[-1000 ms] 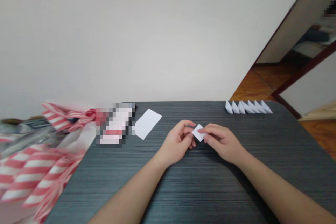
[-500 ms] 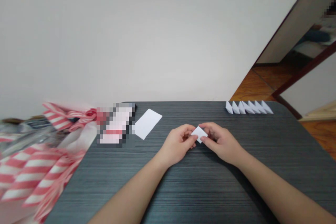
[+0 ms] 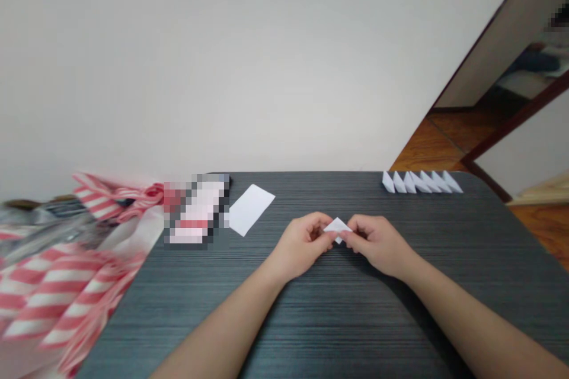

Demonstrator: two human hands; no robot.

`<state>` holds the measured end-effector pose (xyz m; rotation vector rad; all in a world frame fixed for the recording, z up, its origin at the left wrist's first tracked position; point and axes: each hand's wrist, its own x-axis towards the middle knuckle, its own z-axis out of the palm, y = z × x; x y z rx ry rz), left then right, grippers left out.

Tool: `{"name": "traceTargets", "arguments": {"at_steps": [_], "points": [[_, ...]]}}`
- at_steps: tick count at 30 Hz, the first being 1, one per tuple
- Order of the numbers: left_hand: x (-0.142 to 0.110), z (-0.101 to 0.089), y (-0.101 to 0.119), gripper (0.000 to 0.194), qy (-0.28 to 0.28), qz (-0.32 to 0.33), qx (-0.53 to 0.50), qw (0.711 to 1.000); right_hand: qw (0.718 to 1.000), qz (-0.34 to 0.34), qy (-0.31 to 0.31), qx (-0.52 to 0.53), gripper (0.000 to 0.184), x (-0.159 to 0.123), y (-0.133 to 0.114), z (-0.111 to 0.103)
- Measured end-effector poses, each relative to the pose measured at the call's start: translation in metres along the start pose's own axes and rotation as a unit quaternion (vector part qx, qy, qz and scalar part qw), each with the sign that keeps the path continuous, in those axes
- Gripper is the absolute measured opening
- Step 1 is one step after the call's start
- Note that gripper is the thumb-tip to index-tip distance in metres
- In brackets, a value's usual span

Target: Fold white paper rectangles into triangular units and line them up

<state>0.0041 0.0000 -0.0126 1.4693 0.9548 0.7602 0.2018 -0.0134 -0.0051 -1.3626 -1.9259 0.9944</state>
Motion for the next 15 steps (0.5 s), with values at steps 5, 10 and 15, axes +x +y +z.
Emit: {"name": "traceTargets", "arguments": {"at_steps": [5,10,15], "points": [[-0.0014,-0.0011,0.0023,0.013,-0.007,0.012,0.053,0.998,0.999,0.029,-0.014,0.038,0.025,0.0001,0.0003,0.001],[-0.001,-0.0013,0.0013,0.011,-0.005,0.013,0.041,0.999,0.998,0.016,-0.02,0.05,0.023,0.0004,0.0007,0.0001],[-0.001,-0.0013,0.0016,0.01,0.002,0.007,0.034,0.999,1.0,0.004,-0.01,0.028,0.024,0.0002,-0.0023,-0.0031]]}}
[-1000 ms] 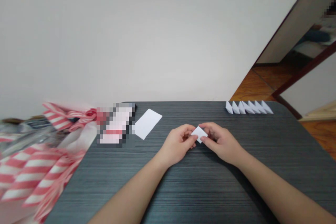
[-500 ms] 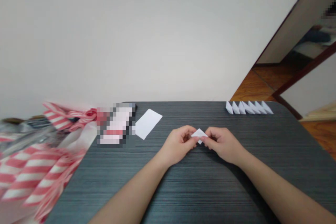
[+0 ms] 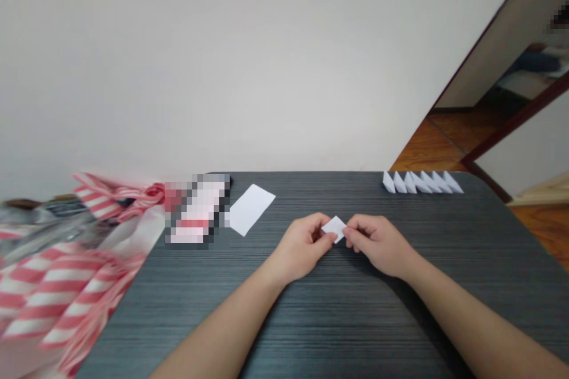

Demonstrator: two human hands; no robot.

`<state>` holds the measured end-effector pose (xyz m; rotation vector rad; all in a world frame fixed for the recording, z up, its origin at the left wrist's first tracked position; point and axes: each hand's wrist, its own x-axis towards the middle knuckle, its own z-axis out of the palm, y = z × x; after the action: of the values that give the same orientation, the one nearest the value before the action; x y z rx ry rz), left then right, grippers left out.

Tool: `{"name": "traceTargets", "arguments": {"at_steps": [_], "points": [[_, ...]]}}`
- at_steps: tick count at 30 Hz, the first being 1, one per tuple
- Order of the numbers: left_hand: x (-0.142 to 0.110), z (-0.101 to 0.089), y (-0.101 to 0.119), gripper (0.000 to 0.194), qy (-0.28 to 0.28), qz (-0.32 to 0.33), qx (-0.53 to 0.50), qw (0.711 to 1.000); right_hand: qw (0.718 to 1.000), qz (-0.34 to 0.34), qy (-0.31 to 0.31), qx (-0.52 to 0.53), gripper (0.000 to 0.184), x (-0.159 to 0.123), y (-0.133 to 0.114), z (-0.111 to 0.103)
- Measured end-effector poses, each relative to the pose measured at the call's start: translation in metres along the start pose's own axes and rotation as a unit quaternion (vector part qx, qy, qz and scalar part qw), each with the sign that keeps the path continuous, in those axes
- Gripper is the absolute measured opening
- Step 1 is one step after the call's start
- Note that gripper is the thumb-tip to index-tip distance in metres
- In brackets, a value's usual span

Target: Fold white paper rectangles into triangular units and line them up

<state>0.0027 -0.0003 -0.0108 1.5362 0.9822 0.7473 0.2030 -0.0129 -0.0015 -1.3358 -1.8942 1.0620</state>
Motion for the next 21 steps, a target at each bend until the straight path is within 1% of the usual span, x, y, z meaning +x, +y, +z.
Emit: {"name": "traceTargets", "arguments": {"at_steps": [3,8,13,18,21], "points": [[-0.0004,-0.0002,0.0004,0.01,0.002,0.004,-0.001,1.0,1.0,-0.013,0.002,-0.01,0.025,0.0,-0.0021,-0.0009],[-0.0004,-0.0004,0.0003,0.013,-0.005,0.005,-0.002,1.0,1.0,-0.009,0.001,-0.007,0.026,-0.0003,-0.003,-0.0005],[-0.0011,-0.0012,0.0026,0.014,-0.005,0.005,0.035,0.999,0.999,-0.029,0.006,-0.022,0.026,-0.0002,-0.0009,0.0017],[-0.0019,-0.0024,0.006,0.017,0.002,0.015,0.061,0.998,0.998,-0.054,0.006,-0.022,0.019,0.0004,0.0024,0.0022],[-0.0018,-0.0023,0.0058,0.017,0.008,0.018,0.069,0.997,0.998,-0.059,0.011,-0.031,0.02,0.0002,0.0009,0.0012]]}}
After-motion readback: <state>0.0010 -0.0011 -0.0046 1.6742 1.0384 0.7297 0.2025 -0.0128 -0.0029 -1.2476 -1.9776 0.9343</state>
